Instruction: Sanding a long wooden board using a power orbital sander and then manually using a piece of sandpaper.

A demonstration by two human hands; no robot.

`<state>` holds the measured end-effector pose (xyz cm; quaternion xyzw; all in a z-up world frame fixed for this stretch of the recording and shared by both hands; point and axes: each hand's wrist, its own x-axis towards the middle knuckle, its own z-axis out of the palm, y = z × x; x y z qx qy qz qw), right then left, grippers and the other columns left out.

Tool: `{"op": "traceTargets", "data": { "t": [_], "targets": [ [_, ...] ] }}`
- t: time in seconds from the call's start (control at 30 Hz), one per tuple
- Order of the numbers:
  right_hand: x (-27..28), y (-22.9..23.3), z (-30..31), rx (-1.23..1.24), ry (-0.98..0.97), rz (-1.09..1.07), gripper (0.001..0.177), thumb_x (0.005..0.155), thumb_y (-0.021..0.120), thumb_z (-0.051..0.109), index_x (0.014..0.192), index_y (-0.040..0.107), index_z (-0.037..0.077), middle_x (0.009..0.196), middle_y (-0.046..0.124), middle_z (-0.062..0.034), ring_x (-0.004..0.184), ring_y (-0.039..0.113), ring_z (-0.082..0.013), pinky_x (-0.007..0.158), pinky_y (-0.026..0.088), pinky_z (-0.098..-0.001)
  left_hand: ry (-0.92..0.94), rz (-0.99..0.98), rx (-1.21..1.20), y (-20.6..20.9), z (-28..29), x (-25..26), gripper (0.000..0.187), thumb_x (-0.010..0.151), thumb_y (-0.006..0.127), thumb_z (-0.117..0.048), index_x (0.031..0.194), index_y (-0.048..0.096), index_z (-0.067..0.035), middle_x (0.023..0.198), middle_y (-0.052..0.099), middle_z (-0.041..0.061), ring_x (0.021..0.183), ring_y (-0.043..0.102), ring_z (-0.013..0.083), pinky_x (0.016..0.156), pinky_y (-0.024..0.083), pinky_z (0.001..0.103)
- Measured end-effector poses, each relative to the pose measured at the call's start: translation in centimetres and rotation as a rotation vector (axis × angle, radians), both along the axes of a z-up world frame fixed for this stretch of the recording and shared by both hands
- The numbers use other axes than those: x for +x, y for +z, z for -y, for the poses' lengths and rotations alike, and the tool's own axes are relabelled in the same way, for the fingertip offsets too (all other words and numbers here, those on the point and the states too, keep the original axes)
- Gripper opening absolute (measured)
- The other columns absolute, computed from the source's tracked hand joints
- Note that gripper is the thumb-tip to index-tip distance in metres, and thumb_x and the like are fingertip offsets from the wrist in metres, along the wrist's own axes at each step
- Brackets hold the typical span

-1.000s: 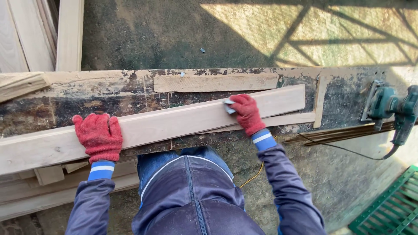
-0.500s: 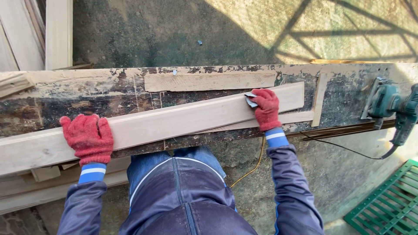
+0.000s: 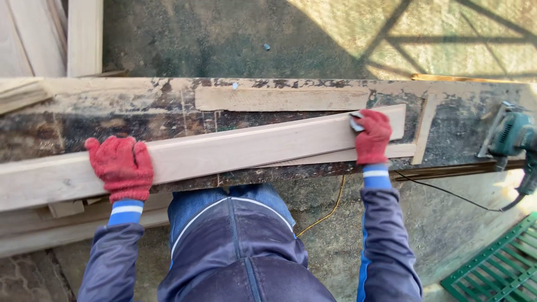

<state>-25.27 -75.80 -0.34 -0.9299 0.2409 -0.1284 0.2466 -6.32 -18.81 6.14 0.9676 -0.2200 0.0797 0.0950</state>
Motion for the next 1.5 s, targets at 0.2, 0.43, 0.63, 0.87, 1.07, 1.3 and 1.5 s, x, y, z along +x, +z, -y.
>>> {"op": "traceTargets", "data": {
  "t": [0.2, 0.43, 0.63, 0.87, 1.07, 1.3, 1.5],
  "targets": [
    [-1.0, -2.3, -0.4, 0.089, 0.021, 0.175, 0.017, 0.088, 0.09, 0.003, 0.103, 0.082, 0.007, 0.109, 0.072, -0.0163, 0.11, 0.062, -0.0302, 0.103, 0.051, -0.0372, 0.034, 0.11, -0.178, -6.4, -3.0, -0.6, 0.012, 0.093, 0.077, -0.022, 0.092, 0.075, -0.01, 0.087, 0.068, 0.009, 0.098, 0.071, 0.031, 0.119, 0.041, 0.056],
    [0.0, 2.8, -12.3, 0.067, 0.244, -0.045, 0.019, 0.087, 0.079, 0.004, 0.095, 0.082, 0.021, 0.106, 0.076, -0.0036, 0.105, 0.068, -0.0275, 0.098, 0.053, -0.0399, 0.042, 0.138, -0.206, -4.7, -2.5, -0.5, 0.012, 0.089, 0.078, -0.02, 0.087, 0.072, -0.011, 0.082, 0.065, 0.007, 0.093, 0.07, 0.0292, 0.118, 0.039, 0.058],
    [1.0, 1.9, -17.9, -0.081, 0.645, -0.231, 0.025, 0.077, 0.08, 0.019, 0.092, 0.074, 0.039, 0.107, 0.07, 0.0144, 0.11, 0.063, -0.0159, 0.098, 0.048, -0.0376, 0.006, 0.09, -0.195, -3.8, -2.3, -0.2, 0.023, 0.093, 0.074, -0.022, 0.076, 0.063, -0.01, 0.075, 0.06, 0.008, 0.085, 0.067, 0.0285, 0.118, 0.037, 0.06],
    [8.6, 6.4, -33.3, 0.055, 0.984, -0.18, 0.017, 0.074, 0.074, 0.016, 0.085, 0.068, 0.028, 0.085, 0.066, -0.002, 0.084, 0.066, -0.0316, 0.074, 0.052, -0.0457, 0.009, 0.054, -0.136, -3.6, -3.5, -0.7, 0.024, 0.094, 0.072, -0.024, 0.078, 0.064, -0.009, 0.077, 0.061, 0.01, 0.087, 0.066, 0.0299, 0.117, 0.036, 0.061],
    [9.2, 3.5, -39.4, 0.019, 0.939, -0.192, 0.022, 0.075, 0.078, 0.024, 0.095, 0.069, 0.03, 0.093, 0.067, -0.002, 0.088, 0.068, -0.029, 0.076, 0.054, -0.0438, 0.045, -0.011, -0.051, -4.1, -3.6, -0.5, 0.024, 0.095, 0.07, -0.028, 0.08, 0.065, -0.01, 0.08, 0.062, 0.009, 0.09, 0.065, 0.0301, 0.118, 0.035, 0.062],
    [4.5, 2.1, -30.2, 0.007, 0.739, -0.35, 0.026, 0.074, 0.079, 0.022, 0.095, 0.072, 0.035, 0.1, 0.067, -0.0004, 0.098, 0.066, -0.0292, 0.08, 0.053, -0.0422, 0.075, -0.058, 0.001, -3.5, -3.8, 0.1, 0.025, 0.097, 0.069, -0.032, 0.083, 0.066, -0.012, 0.083, 0.063, 0.009, 0.094, 0.064, 0.0303, 0.118, 0.034, 0.063],
    [7.6, 4.2, -35.7, -0.033, 0.84, -0.209, 0.012, 0.074, 0.073, 0.022, 0.081, 0.064, 0.025, 0.08, 0.06, -0.0054, 0.079, 0.064, -0.0317, 0.07, 0.054, -0.0462, -0.026, -0.104, -0.004, -4.3, -3.3, 0.3, 0.026, 0.098, 0.067, -0.036, 0.085, 0.067, -0.013, 0.087, 0.064, 0.009, 0.097, 0.063, 0.0306, 0.119, 0.033, 0.064]
  ]
}}
